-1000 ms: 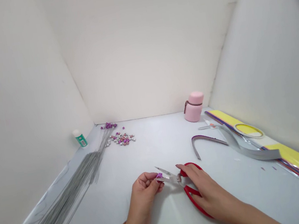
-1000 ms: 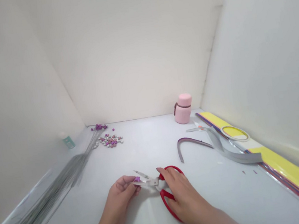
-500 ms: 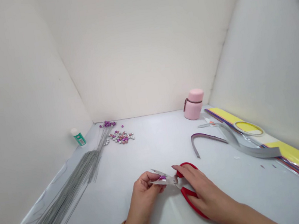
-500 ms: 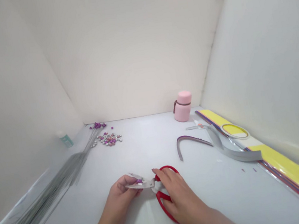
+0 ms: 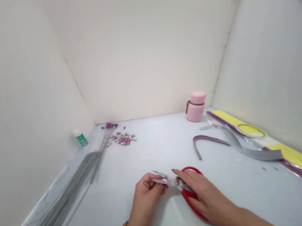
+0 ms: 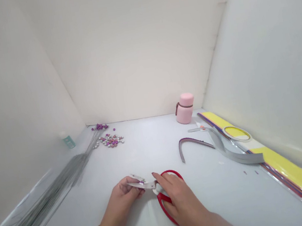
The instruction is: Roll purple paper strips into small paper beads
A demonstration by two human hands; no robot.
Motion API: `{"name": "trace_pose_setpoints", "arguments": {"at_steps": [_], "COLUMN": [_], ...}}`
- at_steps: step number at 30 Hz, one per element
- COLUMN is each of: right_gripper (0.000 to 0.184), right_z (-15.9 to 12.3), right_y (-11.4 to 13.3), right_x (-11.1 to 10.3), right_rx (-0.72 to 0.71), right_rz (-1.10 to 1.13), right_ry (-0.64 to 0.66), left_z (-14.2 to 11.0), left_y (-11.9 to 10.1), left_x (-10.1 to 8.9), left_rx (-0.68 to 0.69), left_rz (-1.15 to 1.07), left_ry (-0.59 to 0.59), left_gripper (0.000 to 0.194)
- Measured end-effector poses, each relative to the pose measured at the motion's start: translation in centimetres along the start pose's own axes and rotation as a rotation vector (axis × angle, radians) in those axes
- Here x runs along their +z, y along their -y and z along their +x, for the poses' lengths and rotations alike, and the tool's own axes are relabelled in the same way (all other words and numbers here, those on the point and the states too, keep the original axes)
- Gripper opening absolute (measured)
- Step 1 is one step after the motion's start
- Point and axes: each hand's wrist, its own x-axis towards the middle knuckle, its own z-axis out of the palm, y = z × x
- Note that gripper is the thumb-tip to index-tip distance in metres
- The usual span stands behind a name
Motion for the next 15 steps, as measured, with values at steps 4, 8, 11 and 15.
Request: {"name": "trace_pose_setpoints", "arguments": {"at_steps": [4,8,11,15], "right_gripper": [0.057,0.058,0.059,0.057], "right_z": [-0.09,-0.11,-0.14,-0.16], "right_y": [0.01,-0.05,-0.05,0.21], "right_x": [0.00,-0.09,-0.17,-0.05], "right_rx": [0.001,0.011,0.019,0.018], "right_rz": [0.023,0.055,0.085,0.108], "right_ry": [0.021,0.022,0.029,0.014], "left_z": [-0.07,-0.12,-0.06,-0.06], "left_y": [0.03,-0.04,0.07,0.33], "left_x": [-0.03,-0.04,-0.12,-0.24], "left_rx": [0.031,0.038,0.035,0.030], "left_rz": [0.012,0.028,0.038,0.050], "left_ry": [0.029,0.046,0.044,0.040], "left_gripper": [0.001,0.004,0.004,0.003]}}
